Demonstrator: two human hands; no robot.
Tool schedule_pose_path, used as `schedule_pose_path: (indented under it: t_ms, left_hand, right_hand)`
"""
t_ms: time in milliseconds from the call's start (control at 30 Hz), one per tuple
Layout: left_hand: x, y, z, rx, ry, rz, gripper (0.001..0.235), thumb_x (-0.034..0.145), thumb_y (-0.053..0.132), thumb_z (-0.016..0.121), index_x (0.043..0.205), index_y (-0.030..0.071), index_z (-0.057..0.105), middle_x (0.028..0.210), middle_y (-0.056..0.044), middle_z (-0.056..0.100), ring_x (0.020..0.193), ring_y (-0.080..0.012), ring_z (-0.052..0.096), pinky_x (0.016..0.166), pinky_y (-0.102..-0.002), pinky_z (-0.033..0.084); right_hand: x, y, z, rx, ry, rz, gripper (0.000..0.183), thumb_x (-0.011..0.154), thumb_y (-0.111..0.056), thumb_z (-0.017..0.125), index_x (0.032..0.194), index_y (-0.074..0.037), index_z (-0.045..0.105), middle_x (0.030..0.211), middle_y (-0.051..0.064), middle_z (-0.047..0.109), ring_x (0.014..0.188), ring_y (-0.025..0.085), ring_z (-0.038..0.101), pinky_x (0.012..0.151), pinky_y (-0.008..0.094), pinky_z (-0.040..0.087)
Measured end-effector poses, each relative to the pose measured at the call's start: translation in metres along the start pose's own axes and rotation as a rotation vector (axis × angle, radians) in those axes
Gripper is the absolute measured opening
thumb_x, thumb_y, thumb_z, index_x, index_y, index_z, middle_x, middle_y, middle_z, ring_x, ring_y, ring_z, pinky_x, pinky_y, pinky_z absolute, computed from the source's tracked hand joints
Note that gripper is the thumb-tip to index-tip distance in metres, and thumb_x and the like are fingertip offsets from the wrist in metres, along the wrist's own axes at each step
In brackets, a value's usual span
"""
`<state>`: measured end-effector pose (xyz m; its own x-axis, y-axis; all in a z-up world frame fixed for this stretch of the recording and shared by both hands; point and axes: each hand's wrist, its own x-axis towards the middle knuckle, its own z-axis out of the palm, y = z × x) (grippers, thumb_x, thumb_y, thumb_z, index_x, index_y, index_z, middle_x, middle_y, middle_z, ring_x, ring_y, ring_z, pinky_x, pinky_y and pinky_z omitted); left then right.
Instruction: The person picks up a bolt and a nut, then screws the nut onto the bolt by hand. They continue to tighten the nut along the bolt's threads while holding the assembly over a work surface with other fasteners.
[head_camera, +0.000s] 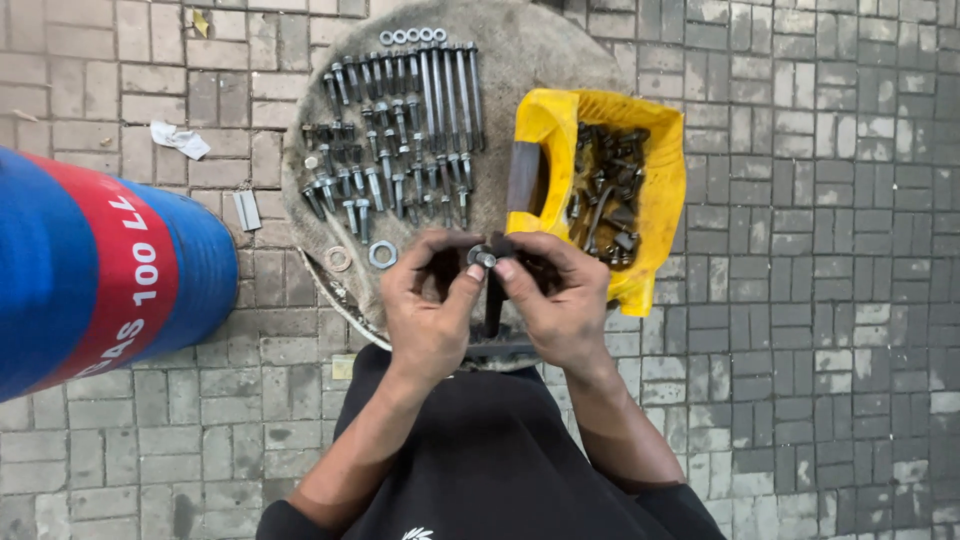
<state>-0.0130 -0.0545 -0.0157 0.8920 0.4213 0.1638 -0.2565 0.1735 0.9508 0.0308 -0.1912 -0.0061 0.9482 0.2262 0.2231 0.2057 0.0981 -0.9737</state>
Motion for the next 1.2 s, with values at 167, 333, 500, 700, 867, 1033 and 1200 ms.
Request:
schedule_pose_path:
  t_ms: [167,333,500,700,867,1033,1200]
  left_hand:
    - [0.002,-0.01,0.021,0.043,0.062,0.091,0.011,0.086,0.001,0.072,0.094,-0.007,0.071,0.082,-0.016,0.063,0.074,-0.017,0.062,0.067,-0.032,0.056]
    - [-0.016,-0.013,0.033,0.107,0.123,0.101,0.008,0.085,-0.002,0.072,0.091,-0.008,0.07,0.081,-0.017,0.064,0.074,-0.0164,0.063,0.066,-0.032,0.057]
    - [-0.021,-0.019,0.042,0.134,0.201,0.094,0.012,0.084,-0.003,0.069,0.094,-0.007,0.073,0.082,-0.017,0.066,0.073,-0.0146,0.061,0.062,-0.029,0.055]
    - [-0.003,-0.018,0.04,0.146,0.143,0.138,0.012,0.085,-0.002,0.069,0.094,-0.006,0.073,0.082,-0.019,0.067,0.072,-0.0159,0.062,0.057,-0.031,0.053]
    - [0.013,-0.024,0.034,0.038,0.171,0.068,0.012,0.083,-0.002,0.069,0.093,-0.006,0.072,0.085,-0.019,0.069,0.074,-0.0169,0.064,0.06,-0.029,0.057]
    - [0.024,-0.027,0.032,-0.004,0.132,-0.002,0.014,0.084,0.002,0.067,0.096,-0.004,0.071,0.088,-0.022,0.07,0.072,-0.022,0.066,0.061,-0.028,0.06]
    - [0.033,-0.034,0.031,-0.032,0.179,-0.009,0.009,0.083,0.0,0.069,0.09,-0.004,0.07,0.086,-0.017,0.071,0.073,-0.0142,0.065,0.057,-0.025,0.057]
  right_hand:
    - [0.007,0.015,-0.025,0.035,-0.067,0.039,0.013,0.089,0.002,0.077,0.1,0.006,0.073,0.079,0.013,0.068,0.077,0.014,0.061,0.065,0.032,0.058]
    - [0.011,0.01,-0.04,0.089,-0.18,0.062,0.009,0.091,0.003,0.075,0.099,0.007,0.073,0.078,0.014,0.066,0.075,0.013,0.06,0.064,0.031,0.059]
    - [0.013,-0.001,-0.038,-0.08,-0.165,-0.046,0.008,0.093,0.003,0.069,0.098,0.001,0.075,0.073,0.014,0.067,0.061,0.018,0.06,0.051,0.029,0.05]
    - [0.028,-0.006,-0.019,-0.166,-0.048,-0.21,0.008,0.096,0.0,0.069,0.1,0.0,0.077,0.077,0.015,0.069,0.064,0.018,0.061,0.056,0.032,0.048]
    - [0.023,-0.004,-0.003,-0.168,0.043,-0.201,0.013,0.098,-0.002,0.066,0.105,0.0,0.077,0.078,0.015,0.07,0.064,0.019,0.062,0.056,0.031,0.049]
    - [0.037,-0.011,0.006,-0.196,0.111,-0.207,0.014,0.096,0.0,0.067,0.105,-0.001,0.078,0.077,0.013,0.071,0.062,0.017,0.061,0.054,0.03,0.046]
    - [0.043,-0.01,0.009,-0.258,0.069,-0.222,0.018,0.096,0.002,0.063,0.107,-0.001,0.076,0.076,0.015,0.071,0.06,0.021,0.06,0.053,0.03,0.047]
